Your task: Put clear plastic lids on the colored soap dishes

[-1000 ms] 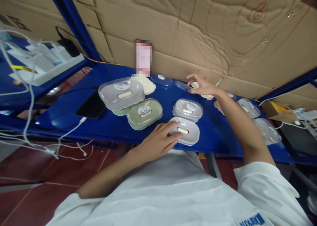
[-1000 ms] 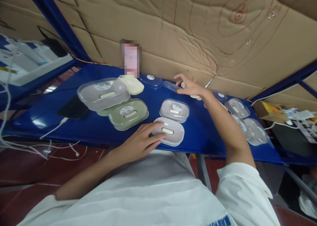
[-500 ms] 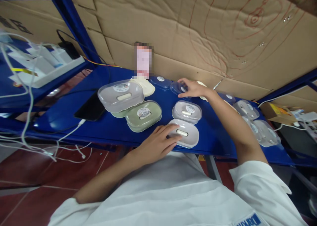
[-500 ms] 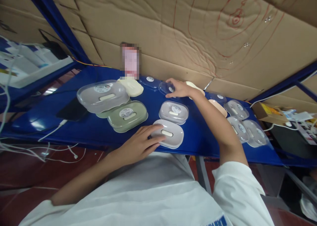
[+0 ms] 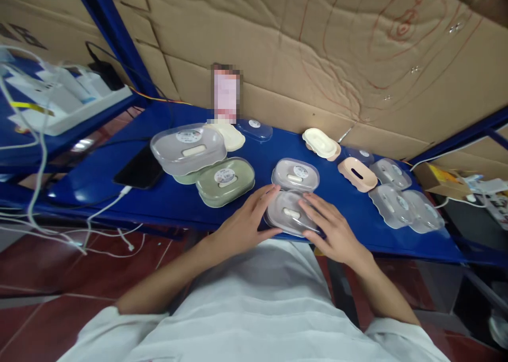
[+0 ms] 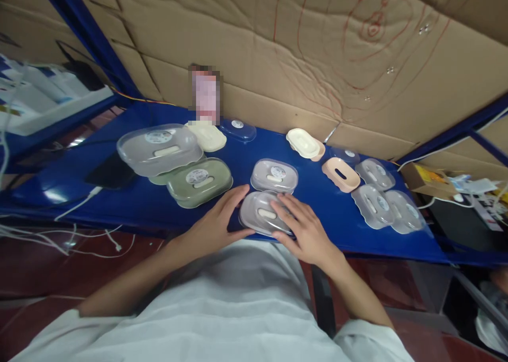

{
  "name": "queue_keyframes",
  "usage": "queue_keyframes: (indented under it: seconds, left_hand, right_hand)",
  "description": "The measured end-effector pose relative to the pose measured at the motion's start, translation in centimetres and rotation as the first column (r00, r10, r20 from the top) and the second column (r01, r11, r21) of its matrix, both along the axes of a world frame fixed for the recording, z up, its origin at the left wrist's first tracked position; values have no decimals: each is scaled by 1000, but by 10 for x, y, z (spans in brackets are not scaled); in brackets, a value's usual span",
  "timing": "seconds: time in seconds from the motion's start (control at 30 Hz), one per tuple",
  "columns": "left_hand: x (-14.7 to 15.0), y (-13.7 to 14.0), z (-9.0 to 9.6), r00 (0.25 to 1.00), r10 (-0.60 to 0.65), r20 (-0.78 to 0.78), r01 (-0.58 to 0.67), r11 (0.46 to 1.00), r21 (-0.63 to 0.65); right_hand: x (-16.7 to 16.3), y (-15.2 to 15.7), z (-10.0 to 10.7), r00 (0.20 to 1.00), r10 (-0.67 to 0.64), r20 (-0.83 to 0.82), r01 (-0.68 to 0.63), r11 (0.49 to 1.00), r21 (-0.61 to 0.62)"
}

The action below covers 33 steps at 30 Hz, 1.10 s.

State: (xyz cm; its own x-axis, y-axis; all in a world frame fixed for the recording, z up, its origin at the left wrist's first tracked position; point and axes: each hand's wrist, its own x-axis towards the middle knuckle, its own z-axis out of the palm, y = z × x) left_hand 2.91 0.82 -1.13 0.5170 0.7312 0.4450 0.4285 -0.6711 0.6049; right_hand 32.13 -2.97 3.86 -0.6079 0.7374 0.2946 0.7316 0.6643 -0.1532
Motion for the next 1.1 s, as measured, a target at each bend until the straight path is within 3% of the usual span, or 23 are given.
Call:
queue_keyframes:
  seconds: [0.17,0.37,0.63,0.73,0.83,0.93,1.1]
  left_hand:
    - [-2,2,0,1000,5,-27,-6,1000,-29]
    - [-4,5,-1,999,11,-32,-12,999,-39]
    - [-2,5,-3,1000,-10,-23,11,1000,24]
    - [0,3,-2,1000,-15,-24,19,987,160]
    - [2,2,1,999,-36,-33,43,966,254]
    - [2,1,4,999,-16,-52,29,964,265]
    - [2,0,3,998,31,-63,-12,957,291]
  right_hand:
    - [-25,17,-10,998,14,61,-19,996,82]
    - [-30,18,-10,991,51,121,-72,982,173]
    - [-27,18,-18,997,67,50,-75,978,193]
    - [-18,28,-3,992,124,29,-126,989,76]
    - [-12,54,25,981,191,-42,-193,979,-65]
    - [-14,96,44,992,122,4,-121,988,-93]
    - [-17,172,37,979,47,200,-27,995,-100]
